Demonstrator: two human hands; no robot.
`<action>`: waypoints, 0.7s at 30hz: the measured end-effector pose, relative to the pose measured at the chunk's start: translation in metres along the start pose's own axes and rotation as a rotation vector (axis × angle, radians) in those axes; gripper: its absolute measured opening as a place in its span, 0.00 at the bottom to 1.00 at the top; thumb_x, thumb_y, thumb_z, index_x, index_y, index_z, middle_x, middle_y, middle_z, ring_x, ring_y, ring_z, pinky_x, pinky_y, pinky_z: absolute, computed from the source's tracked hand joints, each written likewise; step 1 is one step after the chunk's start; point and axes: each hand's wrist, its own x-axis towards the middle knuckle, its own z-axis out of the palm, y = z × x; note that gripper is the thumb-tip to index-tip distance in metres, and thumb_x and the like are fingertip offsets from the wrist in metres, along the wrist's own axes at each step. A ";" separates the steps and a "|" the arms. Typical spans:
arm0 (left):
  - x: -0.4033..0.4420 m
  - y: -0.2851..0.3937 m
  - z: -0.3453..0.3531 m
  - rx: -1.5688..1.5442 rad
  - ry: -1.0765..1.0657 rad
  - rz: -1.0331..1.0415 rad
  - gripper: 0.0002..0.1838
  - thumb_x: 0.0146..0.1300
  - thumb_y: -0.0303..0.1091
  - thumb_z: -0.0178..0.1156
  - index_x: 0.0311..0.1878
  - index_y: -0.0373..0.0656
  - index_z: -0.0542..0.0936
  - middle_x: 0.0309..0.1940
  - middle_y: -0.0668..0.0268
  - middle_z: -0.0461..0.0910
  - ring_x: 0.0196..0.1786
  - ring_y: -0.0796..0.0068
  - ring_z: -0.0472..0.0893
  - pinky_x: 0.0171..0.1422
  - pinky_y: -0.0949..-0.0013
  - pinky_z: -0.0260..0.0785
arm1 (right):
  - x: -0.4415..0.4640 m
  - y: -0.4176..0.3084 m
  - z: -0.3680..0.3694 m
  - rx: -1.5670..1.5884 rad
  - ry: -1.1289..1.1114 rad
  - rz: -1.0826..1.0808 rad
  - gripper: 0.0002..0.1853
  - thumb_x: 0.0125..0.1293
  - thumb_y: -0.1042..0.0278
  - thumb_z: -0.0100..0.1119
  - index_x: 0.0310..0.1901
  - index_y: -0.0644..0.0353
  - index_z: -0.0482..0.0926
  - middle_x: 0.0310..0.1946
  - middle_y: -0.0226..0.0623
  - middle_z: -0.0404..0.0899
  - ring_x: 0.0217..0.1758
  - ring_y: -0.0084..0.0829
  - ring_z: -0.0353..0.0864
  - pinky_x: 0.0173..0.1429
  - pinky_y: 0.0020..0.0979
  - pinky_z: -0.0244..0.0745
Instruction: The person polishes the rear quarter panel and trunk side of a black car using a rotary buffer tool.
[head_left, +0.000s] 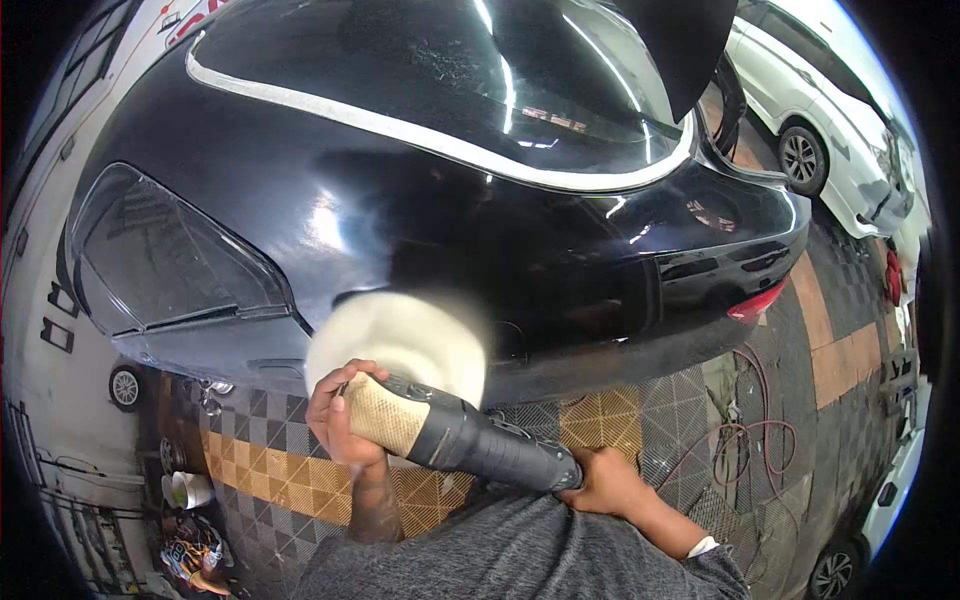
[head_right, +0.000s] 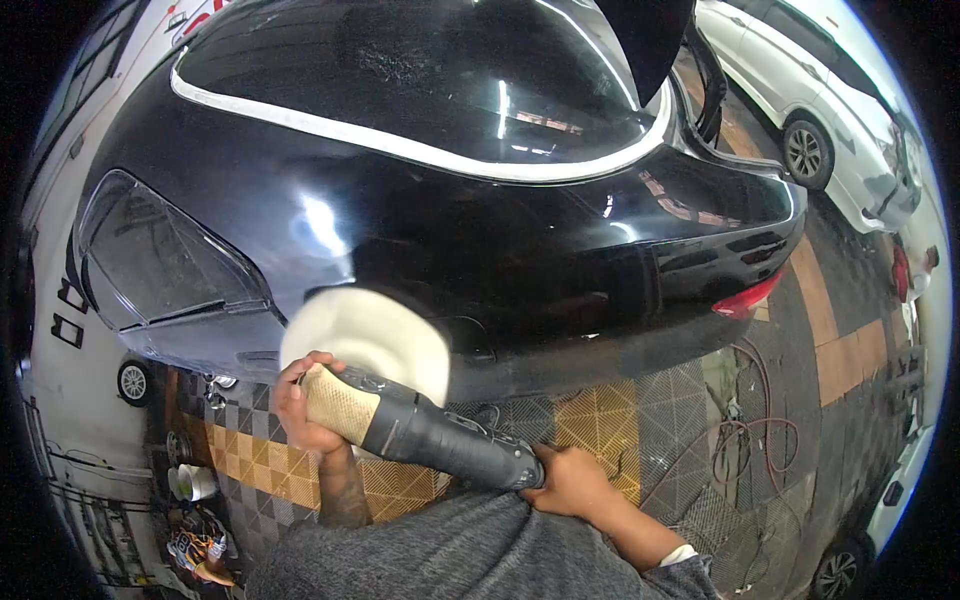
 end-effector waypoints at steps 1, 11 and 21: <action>-0.003 -0.010 -0.003 -0.052 -0.032 -0.004 0.22 0.62 0.35 0.49 0.50 0.25 0.80 0.41 0.38 0.84 0.41 0.51 0.86 0.52 0.54 0.80 | -0.004 0.002 -0.001 -0.004 0.002 -0.003 0.29 0.47 0.55 0.73 0.50 0.63 0.84 0.34 0.55 0.87 0.40 0.54 0.88 0.48 0.47 0.84; -0.029 -0.026 0.121 -0.137 -0.521 -0.082 0.19 0.65 0.31 0.49 0.50 0.26 0.81 0.43 0.42 0.86 0.45 0.57 0.87 0.54 0.56 0.81 | -0.076 0.052 0.020 0.289 0.340 0.358 0.30 0.41 0.63 0.75 0.48 0.73 0.85 0.37 0.56 0.88 0.44 0.43 0.91 0.51 0.38 0.82; -0.014 -0.016 0.053 0.018 -0.236 0.045 0.21 0.64 0.36 0.50 0.48 0.27 0.81 0.40 0.42 0.84 0.40 0.55 0.85 0.53 0.54 0.79 | -0.034 0.043 0.001 0.062 0.068 0.132 0.34 0.46 0.60 0.75 0.56 0.70 0.81 0.36 0.57 0.87 0.44 0.55 0.88 0.52 0.46 0.82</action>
